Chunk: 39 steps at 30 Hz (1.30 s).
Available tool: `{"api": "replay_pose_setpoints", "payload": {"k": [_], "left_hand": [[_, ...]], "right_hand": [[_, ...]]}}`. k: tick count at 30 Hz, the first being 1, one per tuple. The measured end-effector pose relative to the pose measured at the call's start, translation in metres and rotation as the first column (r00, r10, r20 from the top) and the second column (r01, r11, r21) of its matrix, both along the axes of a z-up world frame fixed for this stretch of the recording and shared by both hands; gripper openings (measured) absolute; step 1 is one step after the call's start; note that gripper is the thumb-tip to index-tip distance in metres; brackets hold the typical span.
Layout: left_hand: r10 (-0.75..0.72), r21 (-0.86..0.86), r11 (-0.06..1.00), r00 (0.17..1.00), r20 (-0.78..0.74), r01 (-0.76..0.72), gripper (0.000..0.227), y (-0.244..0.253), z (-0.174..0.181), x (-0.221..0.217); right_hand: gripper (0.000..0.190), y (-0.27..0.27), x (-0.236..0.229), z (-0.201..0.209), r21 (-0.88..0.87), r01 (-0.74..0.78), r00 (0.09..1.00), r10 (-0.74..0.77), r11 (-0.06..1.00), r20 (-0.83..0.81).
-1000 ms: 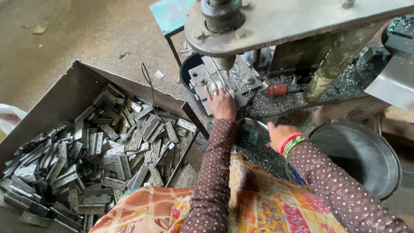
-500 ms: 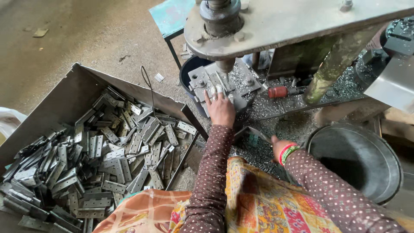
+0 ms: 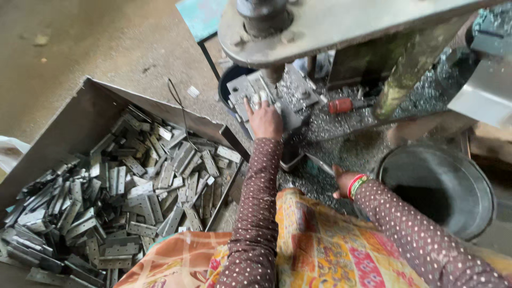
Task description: The person repeatedly picks up small metal brackets from a bin, places them under a drill press, and operates the machine to drill holes. The processed brackets are then returned to the bin. The task is performed continuously throughout the clip.
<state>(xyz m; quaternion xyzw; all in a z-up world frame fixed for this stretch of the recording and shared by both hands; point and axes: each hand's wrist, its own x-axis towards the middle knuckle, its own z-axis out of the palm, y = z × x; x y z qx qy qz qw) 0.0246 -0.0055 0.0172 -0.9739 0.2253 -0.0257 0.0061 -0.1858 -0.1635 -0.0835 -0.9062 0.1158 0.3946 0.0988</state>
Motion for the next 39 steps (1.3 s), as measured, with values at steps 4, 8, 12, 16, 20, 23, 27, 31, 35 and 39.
{"api": "replay_pose_setpoints", "payload": {"k": [4, 8, 12, 16, 20, 23, 27, 31, 35, 39], "left_hand": [[-0.017, 0.022, 1.000, 1.000, -0.005, 0.017, 0.025, 0.006, 0.017, -0.008], [-0.101, 0.078, 0.992, 0.993, 0.063, 0.096, 0.034, 0.005, 0.018, -0.047], [-0.059, 0.092, 0.995, 0.989, 0.135, 0.047, 0.039, 0.006, -0.001, -0.098], [-0.036, -0.275, 0.941, 0.868, 0.495, 0.196, 0.042, 0.013, -0.018, -0.104], [-0.160, -0.308, 0.913, 0.929, 0.334, 0.268, 0.020, 0.026, -0.014, -0.081], [-0.081, -0.426, 0.877, 0.943, 0.322, 0.221, 0.014, 0.029, -0.011, -0.066], [0.067, -0.457, 0.867, 0.860, 0.506, 0.201, 0.015, 0.019, -0.008, -0.045], [-0.083, -0.184, 0.973, 0.955, 0.284, 0.140, 0.043, 0.016, -0.014, -0.046], [0.097, -0.268, 0.963, 0.963, 0.251, -0.027, 0.041, 0.034, -0.018, -0.049], [0.136, -0.096, 0.989, 0.962, 0.238, -0.116, 0.046, 0.045, -0.013, -0.057]], "right_hand": [[0.069, -0.003, 0.019, 0.040, -0.034, -0.019, 0.980, 0.026, 0.999, 0.196], [0.049, 0.003, 0.034, 0.094, -0.027, 0.070, 0.825, -0.042, 0.997, 0.564], [0.049, 0.013, 0.037, 0.115, 0.016, 0.084, 0.485, -0.055, 0.996, 0.873], [0.045, 0.016, 0.025, 0.109, 0.118, 0.113, 0.317, -0.148, 0.987, 0.937], [0.045, 0.014, 0.033, 0.110, 0.096, 0.120, 0.284, -0.127, 0.988, 0.950], [0.046, 0.015, 0.028, 0.107, 0.061, 0.107, 0.260, -0.087, 0.992, 0.962], [0.045, 0.016, 0.026, 0.110, 0.080, 0.097, 0.267, -0.104, 0.992, 0.958], [0.043, 0.019, 0.026, 0.116, 0.082, 0.107, 0.314, -0.112, 0.991, 0.943], [0.045, 0.018, 0.027, 0.116, 0.071, 0.099, 0.328, -0.100, 0.993, 0.939], [0.046, 0.017, 0.027, 0.113, 0.067, 0.113, 0.371, -0.104, 0.991, 0.923]]}}
